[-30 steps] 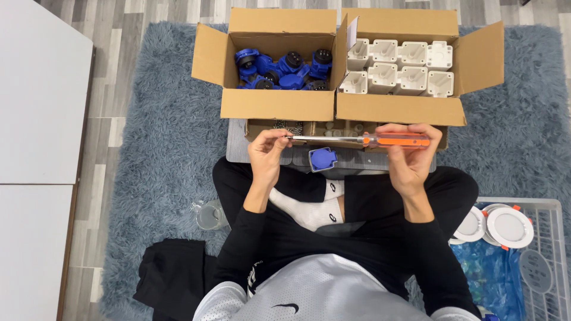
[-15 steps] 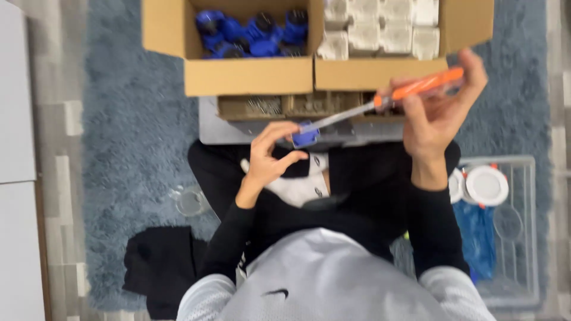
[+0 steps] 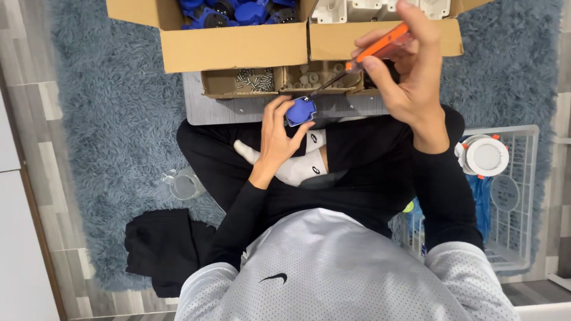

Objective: Assembling industrial electrical plugs and sockets using a screwdriver while sitting on the floor.

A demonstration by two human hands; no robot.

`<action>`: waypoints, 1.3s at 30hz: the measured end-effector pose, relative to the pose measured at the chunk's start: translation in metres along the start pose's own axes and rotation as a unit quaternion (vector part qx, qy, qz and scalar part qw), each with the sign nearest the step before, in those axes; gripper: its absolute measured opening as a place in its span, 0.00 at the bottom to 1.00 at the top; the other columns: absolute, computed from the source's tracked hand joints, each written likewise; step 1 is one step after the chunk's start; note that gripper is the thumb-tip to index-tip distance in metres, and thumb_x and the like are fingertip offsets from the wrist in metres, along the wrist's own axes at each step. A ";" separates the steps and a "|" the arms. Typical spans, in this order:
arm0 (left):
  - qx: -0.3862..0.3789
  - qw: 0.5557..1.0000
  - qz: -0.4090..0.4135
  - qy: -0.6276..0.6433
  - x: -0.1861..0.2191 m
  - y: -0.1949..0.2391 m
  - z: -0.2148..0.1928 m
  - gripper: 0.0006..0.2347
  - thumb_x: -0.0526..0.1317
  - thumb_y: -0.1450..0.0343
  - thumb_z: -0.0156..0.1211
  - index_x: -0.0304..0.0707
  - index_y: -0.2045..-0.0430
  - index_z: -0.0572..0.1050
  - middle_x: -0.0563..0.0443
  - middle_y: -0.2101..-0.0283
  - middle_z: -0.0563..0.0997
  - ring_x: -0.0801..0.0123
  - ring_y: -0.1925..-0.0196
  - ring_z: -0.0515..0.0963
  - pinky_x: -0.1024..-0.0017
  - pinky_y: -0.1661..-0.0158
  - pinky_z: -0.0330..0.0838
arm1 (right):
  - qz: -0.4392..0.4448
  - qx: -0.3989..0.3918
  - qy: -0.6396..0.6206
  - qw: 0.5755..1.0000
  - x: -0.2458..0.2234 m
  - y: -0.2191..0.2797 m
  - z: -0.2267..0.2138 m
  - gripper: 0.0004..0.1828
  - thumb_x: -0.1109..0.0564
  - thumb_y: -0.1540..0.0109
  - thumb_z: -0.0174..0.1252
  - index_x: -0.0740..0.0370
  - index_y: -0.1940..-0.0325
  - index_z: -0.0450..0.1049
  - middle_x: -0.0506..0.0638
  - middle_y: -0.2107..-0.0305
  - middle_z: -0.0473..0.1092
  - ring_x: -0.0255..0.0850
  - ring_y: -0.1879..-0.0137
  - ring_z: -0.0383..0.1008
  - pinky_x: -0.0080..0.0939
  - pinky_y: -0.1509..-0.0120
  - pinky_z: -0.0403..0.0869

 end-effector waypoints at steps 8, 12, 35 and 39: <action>-0.002 0.997 0.016 0.079 -0.019 0.005 0.001 0.26 0.36 0.30 0.77 0.36 0.39 0.71 0.38 0.36 0.74 0.47 0.38 0.81 0.58 0.39 0.79 | -0.002 -0.065 0.064 0.996 -0.003 -0.026 0.018 0.37 0.76 0.25 0.60 0.63 0.17 0.51 0.69 0.42 0.75 0.54 0.46 0.83 0.49 0.35 0.82; -0.012 0.995 -0.006 0.099 -0.021 0.006 0.001 0.24 0.37 0.31 0.76 0.35 0.40 0.73 0.38 0.35 0.75 0.46 0.37 0.81 0.58 0.38 0.78 | -0.001 -0.146 0.055 0.988 -0.016 -0.041 0.031 0.35 0.71 0.30 0.56 0.68 0.18 0.55 0.69 0.34 0.72 0.53 0.39 0.82 0.49 0.31 0.81; 0.018 0.993 0.020 0.119 -0.039 0.011 0.011 0.23 0.45 0.28 0.76 0.46 0.38 0.77 0.43 0.38 0.78 0.45 0.38 0.81 0.54 0.38 0.73 | -0.039 -0.169 0.141 0.975 -0.032 -0.062 0.039 0.32 0.63 0.32 0.61 0.62 0.22 0.65 0.68 0.36 0.67 0.66 0.35 0.76 0.66 0.36 0.79; 0.014 0.992 0.018 0.120 -0.039 0.011 0.011 0.23 0.45 0.28 0.76 0.47 0.38 0.76 0.43 0.37 0.78 0.46 0.37 0.81 0.55 0.38 0.72 | 0.003 -0.214 0.081 0.974 -0.047 -0.063 0.037 0.34 0.72 0.35 0.59 0.70 0.22 0.65 0.69 0.42 0.76 0.66 0.41 0.81 0.68 0.37 0.78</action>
Point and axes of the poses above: each hand's wrist, its own y-axis away from the middle knuckle, its own z-axis out of the palm, x = y × z, the point moved 6 cm from there along -y, towards the middle knuckle
